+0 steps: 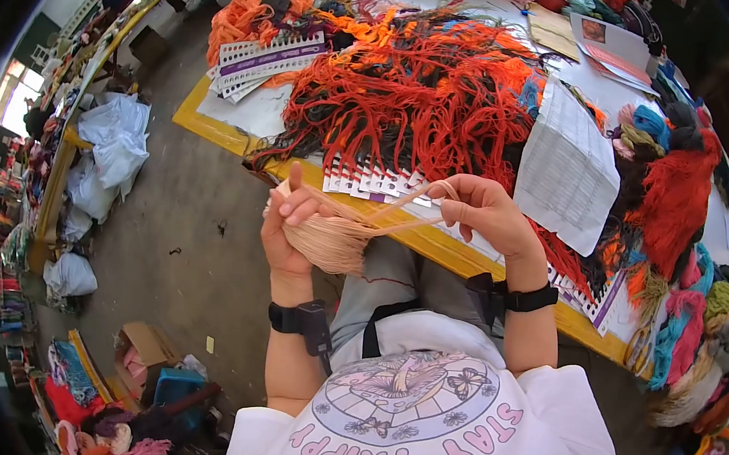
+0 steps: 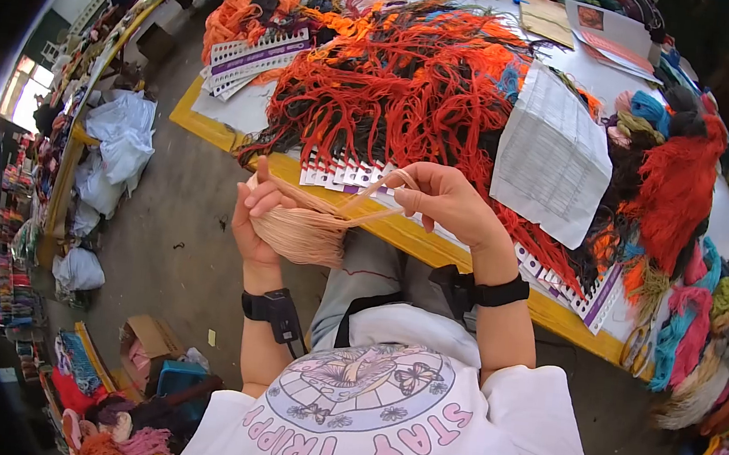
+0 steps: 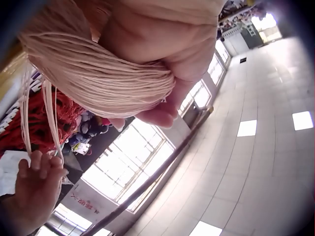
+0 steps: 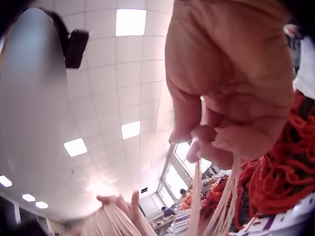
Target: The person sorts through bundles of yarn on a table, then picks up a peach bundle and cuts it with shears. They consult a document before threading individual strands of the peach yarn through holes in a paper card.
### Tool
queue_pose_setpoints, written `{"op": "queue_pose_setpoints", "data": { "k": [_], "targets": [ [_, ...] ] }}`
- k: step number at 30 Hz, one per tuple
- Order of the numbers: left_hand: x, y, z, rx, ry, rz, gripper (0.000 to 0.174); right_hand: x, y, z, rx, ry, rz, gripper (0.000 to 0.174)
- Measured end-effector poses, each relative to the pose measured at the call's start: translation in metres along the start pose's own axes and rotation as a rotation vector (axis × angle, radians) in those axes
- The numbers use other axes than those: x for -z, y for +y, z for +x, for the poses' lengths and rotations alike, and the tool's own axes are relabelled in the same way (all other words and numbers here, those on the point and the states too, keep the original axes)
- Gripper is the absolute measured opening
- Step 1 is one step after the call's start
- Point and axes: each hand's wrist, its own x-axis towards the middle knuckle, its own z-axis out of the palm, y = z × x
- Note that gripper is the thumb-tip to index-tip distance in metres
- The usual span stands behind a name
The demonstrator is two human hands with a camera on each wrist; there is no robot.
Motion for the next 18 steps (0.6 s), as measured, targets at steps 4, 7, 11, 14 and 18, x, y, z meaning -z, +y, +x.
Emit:
{"op": "queue_pose_setpoints", "data": {
  "k": [4, 7, 11, 14, 18],
  "targets": [
    [0.007, 0.022, -0.008, -0.049, -0.046, -0.007, 0.041, -0.004, -0.005, 0.009, -0.06, -0.073, -0.01, 0.033],
    [0.008, 0.027, -0.012, -0.071, -0.108, 0.01, 0.043, -0.003, 0.017, 0.025, 0.069, -0.017, -0.121, 0.039],
    [0.014, 0.034, -0.018, -0.099, -0.141, -0.012, 0.045, -0.002, 0.009, 0.029, 0.037, 0.021, -0.579, 0.049],
    [0.018, 0.038, -0.023, -0.135, -0.194, -0.045, 0.05, -0.001, 0.009, 0.032, -0.004, 0.087, -1.046, 0.029],
    [0.021, 0.059, -0.035, -0.233, -0.325, -0.052, 0.06, 0.009, 0.003, 0.035, -0.172, 0.017, -1.311, 0.013]
  ]
}}
